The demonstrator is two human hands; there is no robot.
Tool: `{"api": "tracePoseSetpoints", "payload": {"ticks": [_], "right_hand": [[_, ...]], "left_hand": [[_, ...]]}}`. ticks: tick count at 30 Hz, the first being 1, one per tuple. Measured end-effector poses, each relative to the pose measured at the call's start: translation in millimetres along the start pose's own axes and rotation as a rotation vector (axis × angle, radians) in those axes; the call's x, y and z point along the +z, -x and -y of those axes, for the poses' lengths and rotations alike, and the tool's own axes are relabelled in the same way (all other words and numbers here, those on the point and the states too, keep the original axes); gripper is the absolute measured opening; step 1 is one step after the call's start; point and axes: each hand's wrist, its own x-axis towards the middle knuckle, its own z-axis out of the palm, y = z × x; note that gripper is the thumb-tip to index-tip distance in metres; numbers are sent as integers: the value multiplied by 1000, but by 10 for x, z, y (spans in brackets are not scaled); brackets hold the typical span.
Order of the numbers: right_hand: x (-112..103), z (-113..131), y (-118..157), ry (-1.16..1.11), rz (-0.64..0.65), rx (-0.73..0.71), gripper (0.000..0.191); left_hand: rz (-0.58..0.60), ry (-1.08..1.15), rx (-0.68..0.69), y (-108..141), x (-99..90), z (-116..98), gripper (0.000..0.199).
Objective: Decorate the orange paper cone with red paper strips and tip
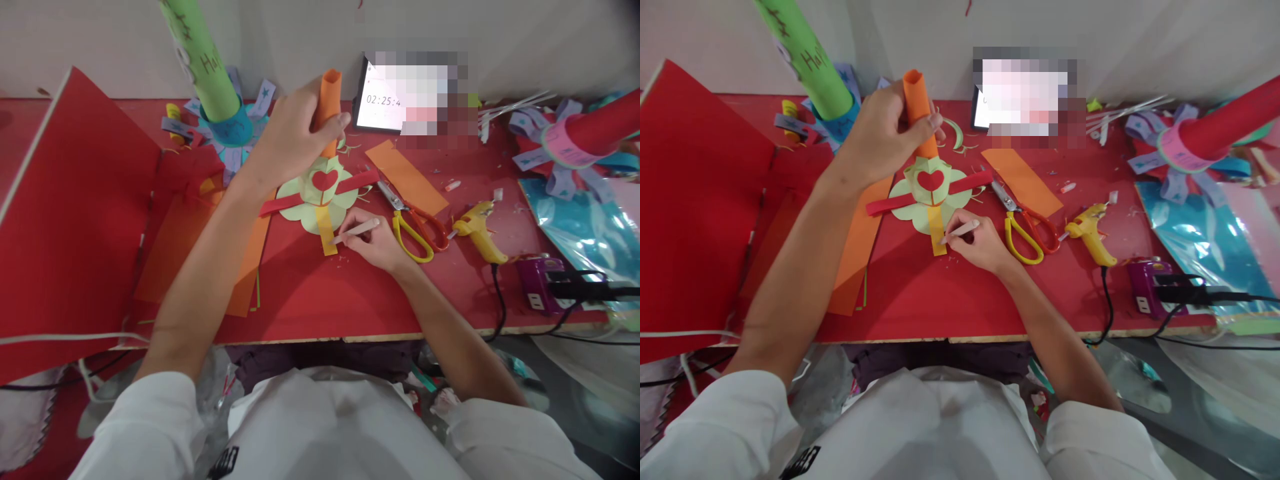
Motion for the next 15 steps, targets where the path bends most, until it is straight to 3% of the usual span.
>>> {"api": "tracePoseSetpoints", "payload": {"ticks": [4,11,15], "right_hand": [[-3,11,1,13,10,11,7],[-13,30,-4,-10,-22,10,4],[-14,15,8,-39,66,14,6]], "left_hand": [[0,43,32,-13,0,42,21],[-30,-53,47,2,21,-21,10],[-10,-78,65,26,28,-51,8]]}}
